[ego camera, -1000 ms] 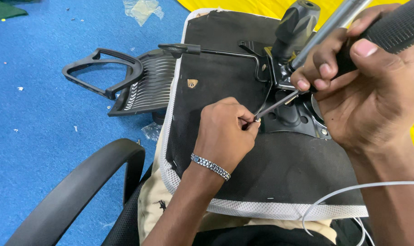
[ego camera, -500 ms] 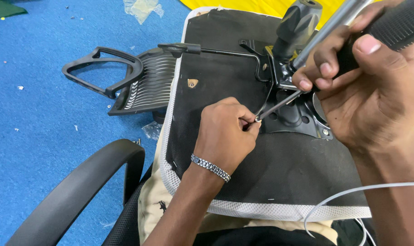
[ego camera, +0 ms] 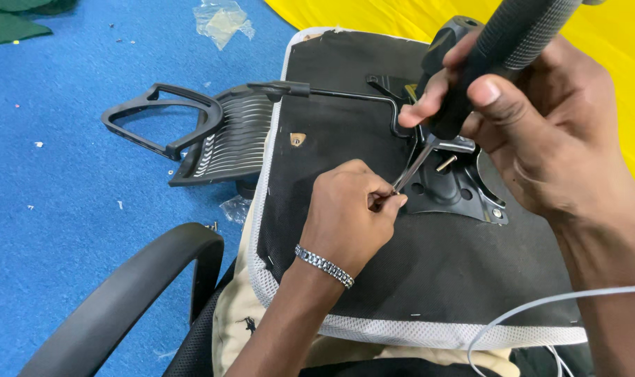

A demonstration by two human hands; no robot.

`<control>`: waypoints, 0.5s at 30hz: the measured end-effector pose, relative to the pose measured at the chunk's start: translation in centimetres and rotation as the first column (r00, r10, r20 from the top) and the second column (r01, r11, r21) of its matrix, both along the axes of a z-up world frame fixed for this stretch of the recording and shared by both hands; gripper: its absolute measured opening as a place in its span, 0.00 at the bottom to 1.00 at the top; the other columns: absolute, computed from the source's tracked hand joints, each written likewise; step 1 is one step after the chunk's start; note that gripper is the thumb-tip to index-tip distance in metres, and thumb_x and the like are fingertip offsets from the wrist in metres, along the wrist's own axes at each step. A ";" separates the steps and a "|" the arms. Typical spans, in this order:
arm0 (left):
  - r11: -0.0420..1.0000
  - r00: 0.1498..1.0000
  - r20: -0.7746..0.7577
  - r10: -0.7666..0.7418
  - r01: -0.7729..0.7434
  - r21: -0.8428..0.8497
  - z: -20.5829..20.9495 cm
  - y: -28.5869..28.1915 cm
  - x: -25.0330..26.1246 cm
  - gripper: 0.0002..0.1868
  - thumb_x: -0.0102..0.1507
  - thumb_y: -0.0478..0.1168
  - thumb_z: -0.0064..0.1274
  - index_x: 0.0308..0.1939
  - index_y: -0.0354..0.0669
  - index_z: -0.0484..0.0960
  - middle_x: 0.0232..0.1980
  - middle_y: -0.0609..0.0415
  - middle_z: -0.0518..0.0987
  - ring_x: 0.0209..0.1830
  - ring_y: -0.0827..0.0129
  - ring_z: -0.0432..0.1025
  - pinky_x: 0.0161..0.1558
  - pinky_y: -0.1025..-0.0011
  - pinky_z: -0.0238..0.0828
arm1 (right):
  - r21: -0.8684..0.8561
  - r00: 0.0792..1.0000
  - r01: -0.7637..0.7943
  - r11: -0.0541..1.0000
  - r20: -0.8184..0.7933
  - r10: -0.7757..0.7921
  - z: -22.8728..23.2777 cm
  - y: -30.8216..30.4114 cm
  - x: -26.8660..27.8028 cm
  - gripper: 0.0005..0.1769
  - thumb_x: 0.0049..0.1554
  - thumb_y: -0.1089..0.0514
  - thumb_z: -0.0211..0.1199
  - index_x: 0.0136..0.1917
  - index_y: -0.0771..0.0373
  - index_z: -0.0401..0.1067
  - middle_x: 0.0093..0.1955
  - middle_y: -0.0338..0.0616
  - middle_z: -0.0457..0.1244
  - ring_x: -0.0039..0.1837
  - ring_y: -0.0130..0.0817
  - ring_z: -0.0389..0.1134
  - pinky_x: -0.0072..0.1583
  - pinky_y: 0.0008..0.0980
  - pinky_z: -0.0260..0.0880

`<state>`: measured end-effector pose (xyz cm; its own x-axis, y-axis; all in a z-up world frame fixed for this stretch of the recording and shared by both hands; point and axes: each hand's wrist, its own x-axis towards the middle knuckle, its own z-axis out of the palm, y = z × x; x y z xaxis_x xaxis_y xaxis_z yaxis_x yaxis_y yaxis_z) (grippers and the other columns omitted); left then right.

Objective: The person uses a screwdriver to tighten screws on the underside of an office chair seat, securing the central metal mechanism. They then attach the five-star base with casters to the seat assembly and tighten the central bolt to complete the connection.

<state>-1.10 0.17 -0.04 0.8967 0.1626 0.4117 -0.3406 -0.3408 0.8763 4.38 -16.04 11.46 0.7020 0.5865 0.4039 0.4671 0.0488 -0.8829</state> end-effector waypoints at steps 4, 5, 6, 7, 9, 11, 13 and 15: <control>0.998 0.998 -0.011 -0.063 0.063 0.021 0.0 0.3 -0.3 0.02 0.54 0.31 0.63 0.31 0.36 0.87 0.31 0.49 0.81 0.25 0.64 0.77 0.29 0.70 0.73 | -0.074 0.952 0.221 0.972 0.232 -0.199 0.3 1.4 -1.2 0.12 0.65 0.67 0.64 0.60 0.70 0.66 0.53 0.48 0.68 0.58 0.40 0.76 0.66 0.39 0.78; 0.997 0.997 -0.019 -0.073 0.073 0.015 0.0 0.2 -0.3 0.02 0.54 0.30 0.61 0.31 0.36 0.87 0.31 0.49 0.81 0.25 0.64 0.77 0.29 0.70 0.74 | -0.088 0.919 0.333 0.939 0.255 -0.302 0.2 1.7 -1.7 0.13 0.64 0.66 0.66 0.58 0.70 0.66 0.51 0.47 0.69 0.56 0.37 0.77 0.63 0.36 0.80; 0.997 0.996 -0.027 -0.082 0.082 0.009 0.2 0.2 -0.3 0.02 0.54 0.29 0.60 0.31 0.36 0.87 0.32 0.49 0.81 0.25 0.64 0.78 0.30 0.70 0.74 | -0.101 0.874 0.439 0.893 0.280 -0.397 0.4 2.3 -2.0 0.13 0.62 0.66 0.67 0.56 0.70 0.66 0.49 0.46 0.69 0.55 0.35 0.77 0.61 0.33 0.81; 0.997 0.997 -0.022 -0.074 0.074 0.007 0.4 0.2 -0.2 0.03 0.54 0.29 0.60 0.31 0.36 0.87 0.32 0.49 0.81 0.26 0.64 0.77 0.30 0.69 0.74 | -0.090 0.845 0.491 0.867 0.291 -0.448 0.5 2.9 -2.3 0.13 0.61 0.66 0.68 0.55 0.70 0.67 0.49 0.45 0.69 0.54 0.33 0.77 0.59 0.31 0.81; 0.998 0.998 -0.012 -0.056 0.056 0.007 0.1 0.3 -0.4 0.04 0.54 0.28 0.59 0.31 0.35 0.87 0.33 0.49 0.81 0.27 0.64 0.77 0.31 0.69 0.74 | -0.061 0.779 0.588 0.807 0.310 -0.545 0.2 3.9 -3.1 0.13 0.58 0.65 0.68 0.54 0.69 0.68 0.48 0.43 0.70 0.51 0.28 0.76 0.57 0.27 0.81; 0.999 0.999 0.019 -0.041 0.041 0.033 0.1 0.3 -0.1 0.05 0.54 0.29 0.61 0.34 0.36 0.87 0.33 0.48 0.80 0.27 0.63 0.77 0.31 0.68 0.73 | -0.073 0.692 0.666 0.742 0.433 -0.578 0.2 4.0 -3.8 0.15 0.58 0.65 0.70 0.53 0.71 0.67 0.47 0.45 0.70 0.50 0.30 0.75 0.54 0.28 0.79; 0.999 0.999 0.020 -0.027 0.026 0.040 0.0 0.4 0.1 0.07 0.53 0.30 0.63 0.35 0.36 0.87 0.33 0.48 0.79 0.26 0.63 0.76 0.31 0.68 0.73 | -0.110 0.642 0.717 0.688 0.489 -0.591 0.1 4.0 -4.2 0.16 0.56 0.65 0.72 0.53 0.72 0.68 0.46 0.47 0.70 0.48 0.33 0.74 0.51 0.30 0.77; 0.999 1.000 -0.008 -0.002 0.002 0.036 0.0 0.3 0.4 0.09 0.53 0.32 0.67 0.36 0.35 0.86 0.32 0.49 0.78 0.24 0.64 0.76 0.29 0.69 0.72 | -0.175 0.644 0.735 0.655 0.482 -0.594 -0.1 3.9 -4.3 0.18 0.54 0.65 0.74 0.53 0.72 0.70 0.45 0.49 0.71 0.46 0.36 0.74 0.48 0.31 0.75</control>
